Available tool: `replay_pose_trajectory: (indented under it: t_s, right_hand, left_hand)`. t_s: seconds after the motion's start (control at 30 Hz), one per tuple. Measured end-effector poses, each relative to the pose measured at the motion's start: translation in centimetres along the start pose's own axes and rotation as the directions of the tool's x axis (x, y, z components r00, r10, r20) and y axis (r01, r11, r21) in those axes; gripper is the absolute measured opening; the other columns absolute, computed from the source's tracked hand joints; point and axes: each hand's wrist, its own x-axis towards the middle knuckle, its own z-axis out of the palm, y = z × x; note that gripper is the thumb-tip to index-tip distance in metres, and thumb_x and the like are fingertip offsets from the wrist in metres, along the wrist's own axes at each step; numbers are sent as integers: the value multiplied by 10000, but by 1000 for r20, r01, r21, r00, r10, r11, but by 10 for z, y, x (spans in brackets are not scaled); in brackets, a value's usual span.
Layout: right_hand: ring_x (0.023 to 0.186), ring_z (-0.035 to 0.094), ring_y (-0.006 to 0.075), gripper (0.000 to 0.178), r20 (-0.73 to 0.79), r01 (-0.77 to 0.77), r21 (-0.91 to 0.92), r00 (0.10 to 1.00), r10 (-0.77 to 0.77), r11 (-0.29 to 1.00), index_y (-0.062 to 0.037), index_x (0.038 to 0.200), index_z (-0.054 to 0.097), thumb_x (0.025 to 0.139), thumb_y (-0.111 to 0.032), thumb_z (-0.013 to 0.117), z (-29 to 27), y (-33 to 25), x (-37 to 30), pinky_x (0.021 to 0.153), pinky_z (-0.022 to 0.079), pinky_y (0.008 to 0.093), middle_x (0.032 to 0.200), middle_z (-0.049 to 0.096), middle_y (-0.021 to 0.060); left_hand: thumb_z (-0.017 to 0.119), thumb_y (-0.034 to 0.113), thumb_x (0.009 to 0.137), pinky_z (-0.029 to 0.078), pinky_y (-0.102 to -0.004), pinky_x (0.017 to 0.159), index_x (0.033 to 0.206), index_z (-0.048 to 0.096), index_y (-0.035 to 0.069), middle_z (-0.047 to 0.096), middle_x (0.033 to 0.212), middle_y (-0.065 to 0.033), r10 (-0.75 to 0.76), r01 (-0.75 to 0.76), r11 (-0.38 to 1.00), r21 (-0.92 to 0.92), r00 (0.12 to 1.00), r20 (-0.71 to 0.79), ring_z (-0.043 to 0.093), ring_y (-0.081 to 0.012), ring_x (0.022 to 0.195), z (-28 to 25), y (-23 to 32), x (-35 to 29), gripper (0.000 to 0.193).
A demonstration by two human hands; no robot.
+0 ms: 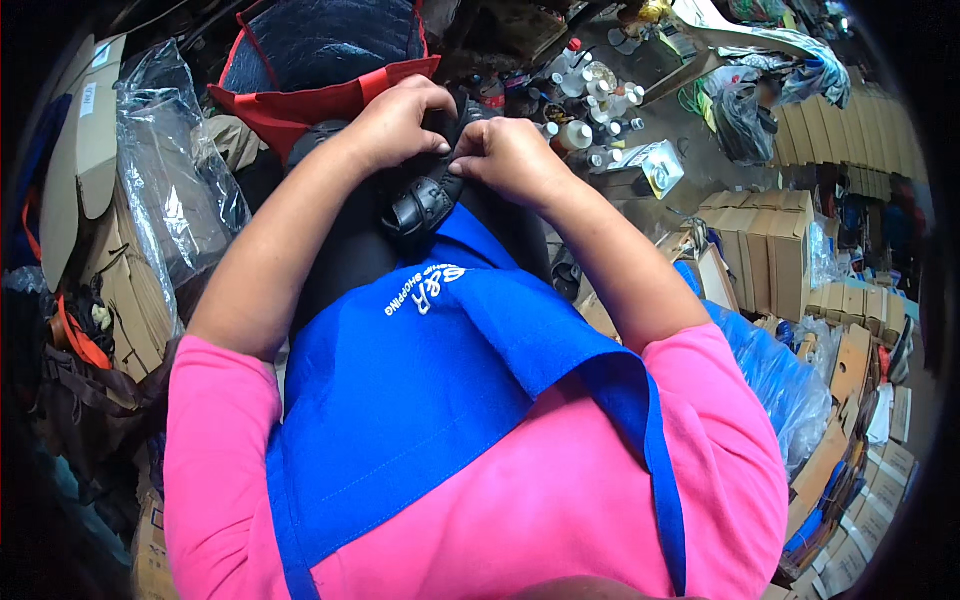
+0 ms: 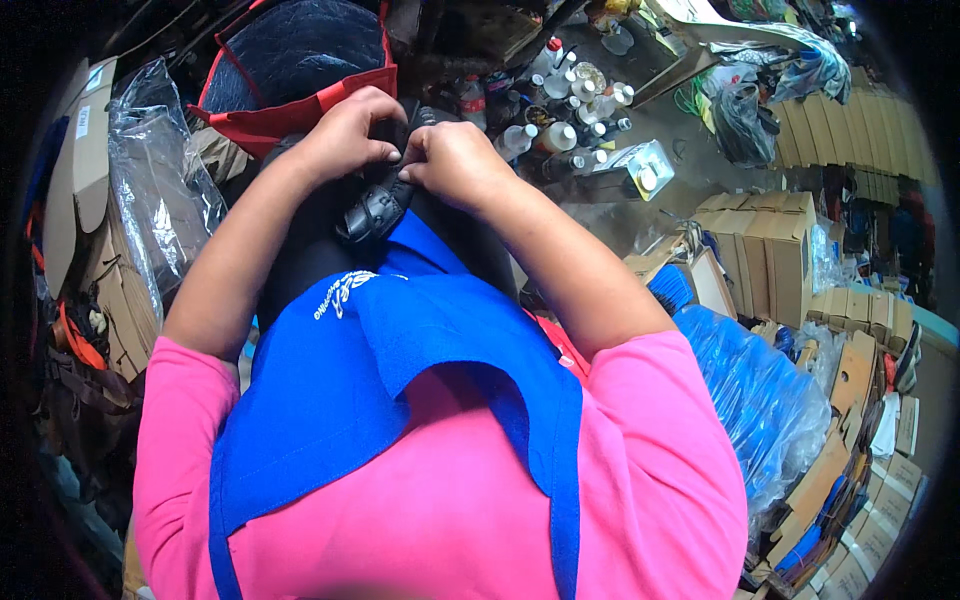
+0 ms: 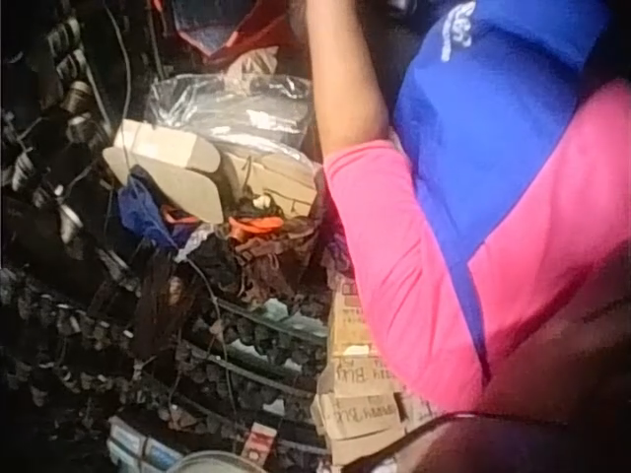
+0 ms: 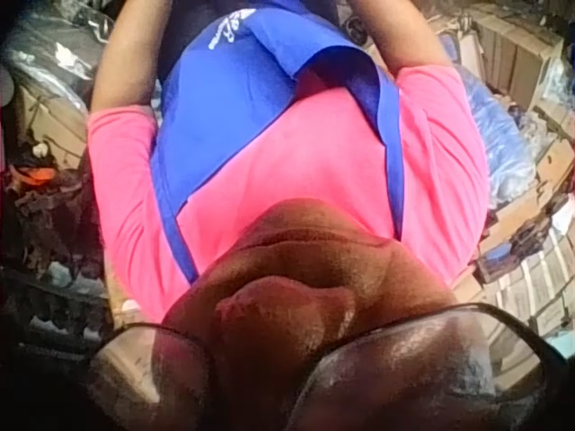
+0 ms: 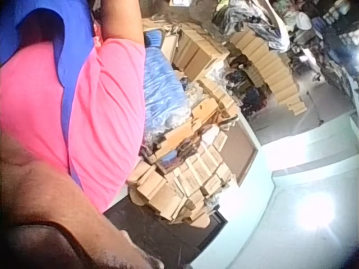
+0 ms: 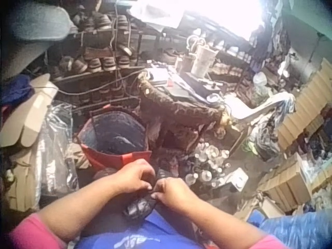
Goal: The person is threading laces through a black shoe upper in a workshop environment.
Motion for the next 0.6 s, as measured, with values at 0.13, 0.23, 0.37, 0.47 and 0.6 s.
replay_pose_trajectory:
  t_s: [0.13,0.23,0.37,0.47,0.6]
  right_hand:
    - [689,526,77,221,109,-202,436,979,172,877,-40,900,676,854,-256,688,-13,16,-4,671,458,251,734,622,0]
    - [857,541,141,227,-33,93,273,996,-88,958,-54,941,665,805,-220,735,4,52,-10,755,454,276,924,551,45]
    - [882,536,230,205,-75,217,139,975,-208,966,-58,815,621,729,-187,756,-1,33,-13,775,454,336,919,515,84]
    - [757,543,200,102,-453,182,62,881,-135,981,-32,770,598,748,-112,657,12,55,-10,705,448,302,839,537,74]
    - [903,617,245,379,-245,220,969,828,504,109,-40,929,602,993,-378,445,18,84,1,799,493,398,989,630,128]
  left_hand:
    - [782,89,661,482,-333,841,971,628,41,547,997,-88,-159,180,982,61,953,-257,573,-255,959,-11,23,-24,349]
    - [765,86,695,488,-321,780,907,643,19,545,979,-80,-145,146,986,-84,989,19,592,-226,889,-6,18,-40,254]
    - [689,77,757,492,-325,736,915,612,17,589,835,-95,-196,212,962,-171,975,108,608,-213,784,-2,12,-35,186]
    - [639,63,784,478,-306,696,931,573,22,581,746,-82,-238,293,928,-230,941,241,577,-173,720,-17,18,-33,166]
    - [603,26,787,459,-258,692,974,556,26,575,800,-11,-274,345,902,-260,922,274,543,-80,760,-51,-5,-51,193]
